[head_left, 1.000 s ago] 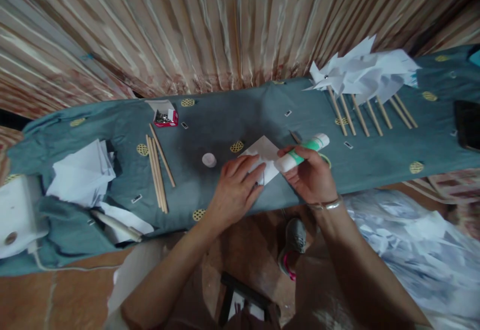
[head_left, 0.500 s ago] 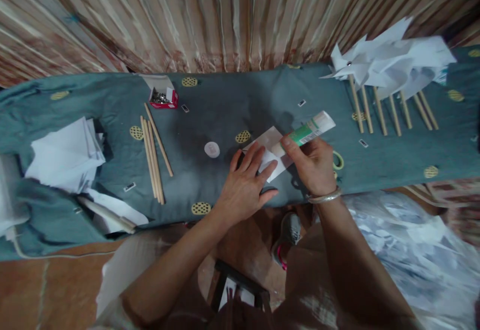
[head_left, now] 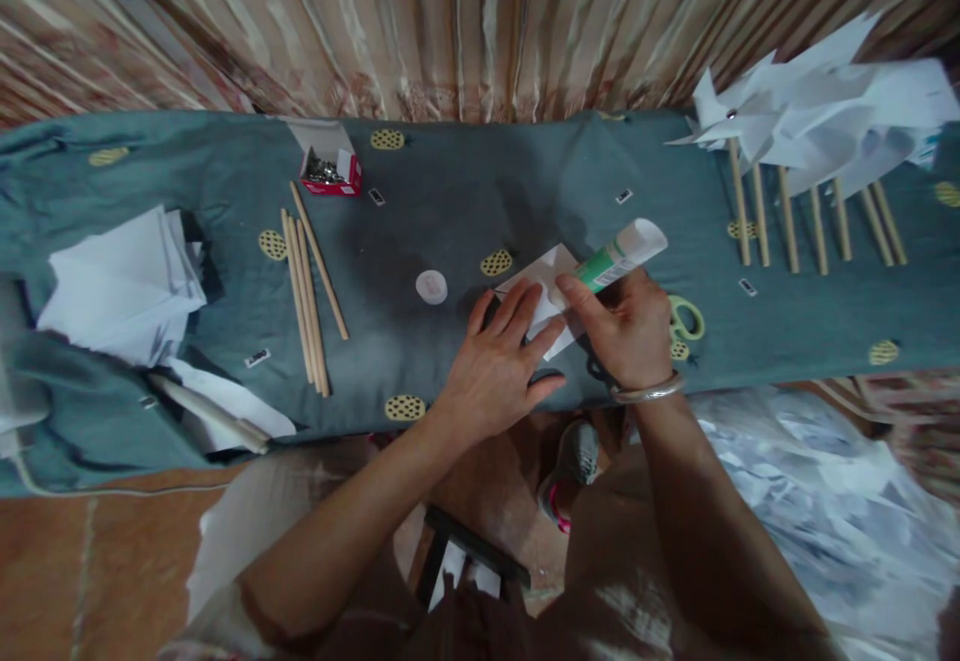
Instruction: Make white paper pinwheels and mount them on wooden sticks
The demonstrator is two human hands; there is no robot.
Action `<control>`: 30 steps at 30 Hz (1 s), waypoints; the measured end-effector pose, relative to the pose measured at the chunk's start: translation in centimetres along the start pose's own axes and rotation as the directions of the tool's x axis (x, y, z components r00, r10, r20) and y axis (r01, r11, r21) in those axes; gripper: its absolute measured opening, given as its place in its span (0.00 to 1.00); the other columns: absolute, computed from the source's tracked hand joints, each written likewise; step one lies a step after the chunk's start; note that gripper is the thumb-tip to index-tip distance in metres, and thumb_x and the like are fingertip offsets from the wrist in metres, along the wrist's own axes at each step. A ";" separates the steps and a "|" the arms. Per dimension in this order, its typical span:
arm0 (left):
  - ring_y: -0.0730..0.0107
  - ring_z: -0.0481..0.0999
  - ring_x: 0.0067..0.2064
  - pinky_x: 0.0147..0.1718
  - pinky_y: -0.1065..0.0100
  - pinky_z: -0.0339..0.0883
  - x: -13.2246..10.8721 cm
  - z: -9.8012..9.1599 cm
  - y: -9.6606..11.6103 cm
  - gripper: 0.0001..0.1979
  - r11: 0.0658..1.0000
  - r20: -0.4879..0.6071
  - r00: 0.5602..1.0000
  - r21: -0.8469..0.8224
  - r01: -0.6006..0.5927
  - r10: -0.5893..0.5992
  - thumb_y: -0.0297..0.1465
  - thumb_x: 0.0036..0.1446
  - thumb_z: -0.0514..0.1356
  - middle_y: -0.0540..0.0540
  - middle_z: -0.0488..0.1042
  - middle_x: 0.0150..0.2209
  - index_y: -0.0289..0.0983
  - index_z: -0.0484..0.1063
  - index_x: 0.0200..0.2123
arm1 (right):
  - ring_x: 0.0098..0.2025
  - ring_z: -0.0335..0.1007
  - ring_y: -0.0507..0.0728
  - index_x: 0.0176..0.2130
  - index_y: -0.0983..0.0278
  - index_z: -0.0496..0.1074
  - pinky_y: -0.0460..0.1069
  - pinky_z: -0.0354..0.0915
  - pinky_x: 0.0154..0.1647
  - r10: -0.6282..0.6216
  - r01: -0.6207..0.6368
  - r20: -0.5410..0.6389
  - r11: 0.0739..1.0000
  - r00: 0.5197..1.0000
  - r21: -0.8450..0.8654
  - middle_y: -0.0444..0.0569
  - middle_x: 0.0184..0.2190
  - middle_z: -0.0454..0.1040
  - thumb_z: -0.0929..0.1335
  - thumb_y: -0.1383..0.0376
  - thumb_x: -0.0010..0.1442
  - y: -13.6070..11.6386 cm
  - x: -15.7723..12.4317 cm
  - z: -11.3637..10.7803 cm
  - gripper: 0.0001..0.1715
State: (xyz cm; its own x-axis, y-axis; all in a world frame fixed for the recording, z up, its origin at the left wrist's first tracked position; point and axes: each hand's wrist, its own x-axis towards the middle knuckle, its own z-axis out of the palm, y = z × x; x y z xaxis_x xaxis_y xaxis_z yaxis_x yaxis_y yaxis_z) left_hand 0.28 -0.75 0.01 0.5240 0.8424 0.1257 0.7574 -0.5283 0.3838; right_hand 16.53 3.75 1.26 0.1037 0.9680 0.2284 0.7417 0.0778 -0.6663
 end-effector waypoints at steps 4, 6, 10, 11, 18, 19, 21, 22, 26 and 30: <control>0.46 0.52 0.68 0.64 0.43 0.45 0.0 0.0 0.0 0.30 1.000 -0.008 1.000 -0.009 0.002 -0.002 0.44 0.58 0.60 0.30 0.56 0.66 0.37 0.64 0.60 | 0.20 0.57 0.53 0.27 0.60 0.66 0.50 0.54 0.25 -0.010 0.010 0.001 1.000 1.000 0.004 0.41 0.17 0.63 0.70 0.47 0.54 -0.2 0.0 0.1 0.21; 0.45 0.52 0.68 0.63 0.42 0.45 0.0 0.0 0.0 0.30 1.000 -0.009 1.000 -0.013 0.003 -0.003 0.43 0.57 0.61 0.29 0.56 0.66 0.36 0.64 0.59 | 0.20 0.57 0.53 0.27 0.60 0.66 0.50 0.54 0.25 -0.015 0.016 -0.004 0.999 1.000 0.038 0.40 0.17 0.62 0.71 0.49 0.53 -0.3 0.1 0.1 0.19; 0.45 0.51 0.68 0.63 0.41 0.45 0.0 0.0 0.0 0.30 1.000 -0.004 1.000 -0.016 0.005 -0.005 0.43 0.57 0.61 0.30 0.55 0.66 0.36 0.64 0.60 | 0.21 0.58 0.53 0.27 0.59 0.66 0.50 0.57 0.27 -0.011 0.010 0.013 0.996 1.000 0.091 0.40 0.17 0.62 0.72 0.50 0.53 -0.4 0.3 0.1 0.18; 0.45 0.51 0.68 0.63 0.41 0.45 0.0 0.0 0.0 0.30 1.000 -0.001 1.000 -0.015 0.006 -0.006 0.43 0.57 0.61 0.30 0.55 0.66 0.37 0.64 0.60 | 0.22 0.59 0.53 0.27 0.59 0.66 0.50 0.57 0.27 -0.008 0.005 0.022 0.996 1.000 0.093 0.40 0.17 0.63 0.72 0.50 0.53 -0.4 0.3 0.1 0.18; 0.44 0.51 0.68 0.63 0.41 0.45 0.1 0.0 0.0 0.29 1.000 -0.001 1.000 -0.025 0.001 -0.001 0.43 0.57 0.61 0.32 0.55 0.67 0.39 0.64 0.60 | 0.25 0.63 0.56 0.28 0.60 0.67 0.53 0.61 0.32 -0.003 0.002 0.053 1.000 0.999 0.012 0.42 0.19 0.64 0.71 0.50 0.54 -0.5 0.4 0.1 0.18; 0.44 0.51 0.68 0.63 0.41 0.45 0.1 0.0 0.0 0.29 1.000 -0.002 1.000 -0.027 -0.002 0.002 0.43 0.57 0.61 0.32 0.54 0.67 0.40 0.64 0.60 | 0.24 0.63 0.56 0.29 0.60 0.67 0.53 0.61 0.32 -0.006 0.006 0.057 1.000 0.998 0.001 0.42 0.19 0.64 0.71 0.50 0.54 -0.5 0.4 0.1 0.18; 0.44 0.51 0.68 0.63 0.40 0.45 0.1 0.1 0.0 0.29 1.000 -0.001 1.000 -0.026 -0.003 0.003 0.43 0.57 0.61 0.32 0.55 0.67 0.40 0.64 0.60 | 0.24 0.62 0.55 0.29 0.60 0.67 0.53 0.60 0.31 -0.015 0.015 0.059 1.000 0.998 -0.005 0.42 0.19 0.64 0.71 0.50 0.54 -0.5 0.4 0.1 0.18; 0.44 0.51 0.68 0.63 0.40 0.45 0.1 0.1 0.0 0.29 1.000 -0.001 1.000 -0.025 -0.002 0.002 0.43 0.57 0.61 0.32 0.55 0.67 0.40 0.64 0.60 | 0.23 0.62 0.55 0.29 0.60 0.67 0.52 0.60 0.31 -0.023 0.023 0.058 1.000 0.998 0.001 0.42 0.19 0.64 0.72 0.50 0.53 -0.5 0.4 0.1 0.18; 0.45 0.52 0.68 0.63 0.41 0.45 0.1 0.0 0.0 0.29 1.000 -0.005 1.000 -0.021 0.003 -0.003 0.43 0.57 0.61 0.33 0.55 0.67 0.41 0.64 0.60 | 0.23 0.61 0.55 0.29 0.59 0.67 0.52 0.60 0.29 -0.049 0.047 0.058 0.998 0.997 0.044 0.41 0.19 0.63 0.72 0.50 0.53 -0.6 0.3 0.1 0.17; 0.45 0.52 0.68 0.63 0.41 0.45 0.1 0.0 0.1 0.29 1.000 0.004 1.000 -0.019 0.006 -0.006 0.43 0.57 0.61 0.33 0.56 0.66 0.40 0.64 0.60 | 0.23 0.63 0.56 0.30 0.58 0.67 0.52 0.60 0.29 -0.042 0.039 0.073 0.998 0.996 0.043 0.41 0.18 0.63 0.71 0.49 0.53 -0.7 0.3 0.0 0.17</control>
State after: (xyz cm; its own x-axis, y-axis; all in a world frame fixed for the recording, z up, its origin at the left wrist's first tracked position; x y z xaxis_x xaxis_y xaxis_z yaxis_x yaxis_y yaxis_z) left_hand 0.35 -0.71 0.07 0.5209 0.8451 0.1201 0.7529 -0.5212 0.4017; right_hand 16.00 3.95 1.77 0.0239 0.9787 0.2040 0.7157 0.1258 -0.6870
